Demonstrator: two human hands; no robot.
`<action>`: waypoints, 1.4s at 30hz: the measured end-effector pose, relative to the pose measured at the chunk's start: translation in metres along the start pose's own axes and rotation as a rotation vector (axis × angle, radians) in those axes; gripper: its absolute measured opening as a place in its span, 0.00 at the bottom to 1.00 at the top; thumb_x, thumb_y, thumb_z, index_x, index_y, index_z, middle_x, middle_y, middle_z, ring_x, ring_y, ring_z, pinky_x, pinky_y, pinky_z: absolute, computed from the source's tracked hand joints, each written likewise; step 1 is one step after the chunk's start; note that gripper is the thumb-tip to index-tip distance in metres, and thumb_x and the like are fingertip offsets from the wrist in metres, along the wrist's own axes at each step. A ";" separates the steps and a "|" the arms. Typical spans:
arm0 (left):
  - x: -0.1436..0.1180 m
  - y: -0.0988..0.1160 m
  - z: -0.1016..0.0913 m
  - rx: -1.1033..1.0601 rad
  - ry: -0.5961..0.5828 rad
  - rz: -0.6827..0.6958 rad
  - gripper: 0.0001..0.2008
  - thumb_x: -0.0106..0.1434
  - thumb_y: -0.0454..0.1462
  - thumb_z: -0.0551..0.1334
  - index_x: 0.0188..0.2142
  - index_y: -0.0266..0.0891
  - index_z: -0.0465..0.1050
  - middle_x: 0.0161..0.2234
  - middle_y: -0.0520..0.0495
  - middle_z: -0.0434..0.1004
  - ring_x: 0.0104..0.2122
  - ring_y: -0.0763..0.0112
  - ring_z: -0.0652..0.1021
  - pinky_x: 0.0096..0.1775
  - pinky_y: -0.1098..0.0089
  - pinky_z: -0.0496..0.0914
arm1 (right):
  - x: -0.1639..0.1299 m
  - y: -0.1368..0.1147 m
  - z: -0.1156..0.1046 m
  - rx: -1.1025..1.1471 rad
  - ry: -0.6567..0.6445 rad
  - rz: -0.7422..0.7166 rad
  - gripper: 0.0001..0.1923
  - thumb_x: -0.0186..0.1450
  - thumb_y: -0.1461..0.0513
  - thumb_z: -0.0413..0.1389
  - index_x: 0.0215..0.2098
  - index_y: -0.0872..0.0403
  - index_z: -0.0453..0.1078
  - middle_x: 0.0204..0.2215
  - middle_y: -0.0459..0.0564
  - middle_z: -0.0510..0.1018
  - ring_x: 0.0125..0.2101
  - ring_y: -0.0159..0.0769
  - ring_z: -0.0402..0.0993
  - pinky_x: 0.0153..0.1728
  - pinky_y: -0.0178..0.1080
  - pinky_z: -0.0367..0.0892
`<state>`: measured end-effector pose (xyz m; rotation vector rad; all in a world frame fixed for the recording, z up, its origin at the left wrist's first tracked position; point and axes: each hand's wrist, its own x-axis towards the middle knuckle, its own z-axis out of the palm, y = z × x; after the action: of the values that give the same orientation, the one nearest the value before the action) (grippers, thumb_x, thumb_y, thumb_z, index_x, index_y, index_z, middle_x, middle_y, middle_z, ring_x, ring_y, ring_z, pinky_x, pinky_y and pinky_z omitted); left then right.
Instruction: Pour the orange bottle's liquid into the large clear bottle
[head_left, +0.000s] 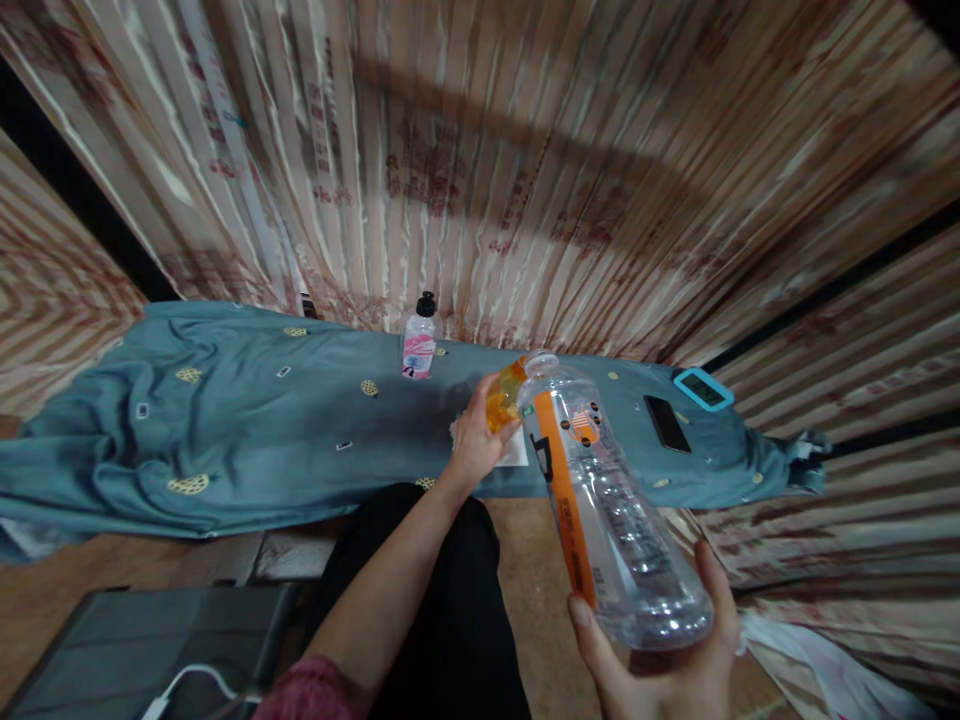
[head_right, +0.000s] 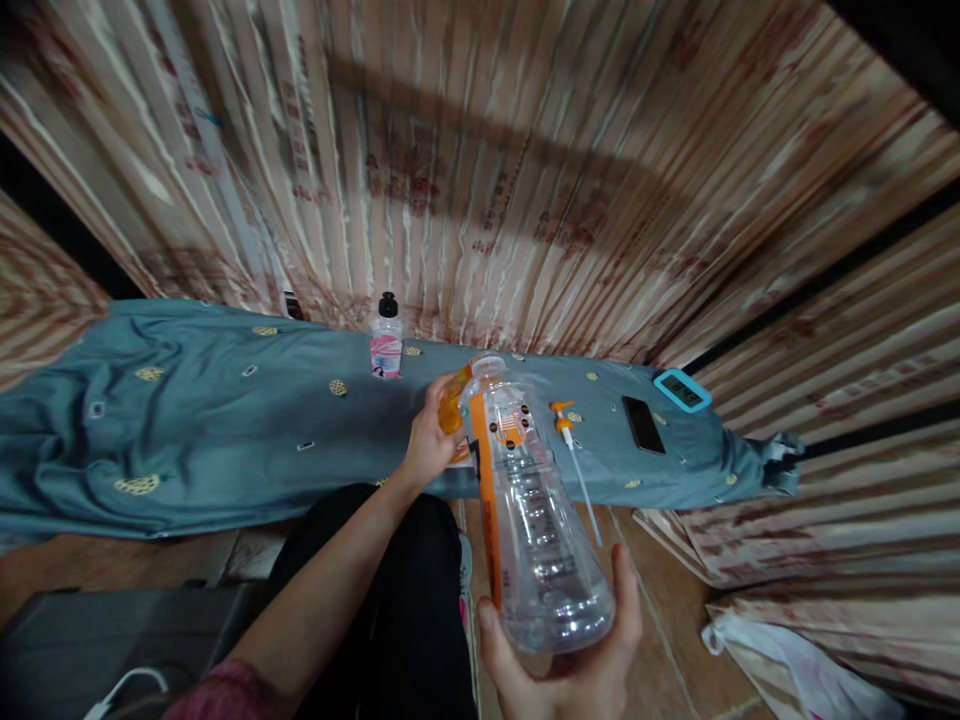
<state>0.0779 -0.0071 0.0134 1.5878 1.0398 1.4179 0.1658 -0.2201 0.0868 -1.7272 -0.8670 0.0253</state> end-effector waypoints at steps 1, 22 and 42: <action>0.000 0.000 0.000 0.004 0.000 -0.004 0.36 0.58 0.33 0.68 0.63 0.48 0.58 0.56 0.44 0.75 0.57 0.57 0.77 0.61 0.53 0.69 | 0.000 0.001 0.000 -0.008 0.001 0.010 0.64 0.45 0.42 0.71 0.71 0.57 0.51 0.65 0.69 0.64 0.62 0.65 0.65 0.56 0.67 0.67; 0.002 0.004 0.000 0.033 -0.003 -0.020 0.40 0.57 0.29 0.69 0.64 0.49 0.55 0.57 0.44 0.75 0.57 0.58 0.77 0.60 0.54 0.70 | 0.003 0.001 -0.001 -0.045 0.004 -0.032 0.64 0.45 0.40 0.70 0.70 0.58 0.52 0.65 0.69 0.63 0.63 0.65 0.63 0.58 0.67 0.65; 0.001 0.007 -0.001 0.081 -0.007 -0.058 0.37 0.58 0.31 0.69 0.63 0.46 0.57 0.59 0.42 0.74 0.55 0.58 0.78 0.58 0.56 0.71 | 0.001 -0.006 0.003 -0.038 0.058 -0.014 0.64 0.44 0.37 0.68 0.69 0.61 0.54 0.65 0.70 0.63 0.64 0.65 0.62 0.59 0.66 0.63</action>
<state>0.0781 -0.0086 0.0202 1.6060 1.1433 1.3455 0.1626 -0.2169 0.0912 -1.7483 -0.8412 -0.0508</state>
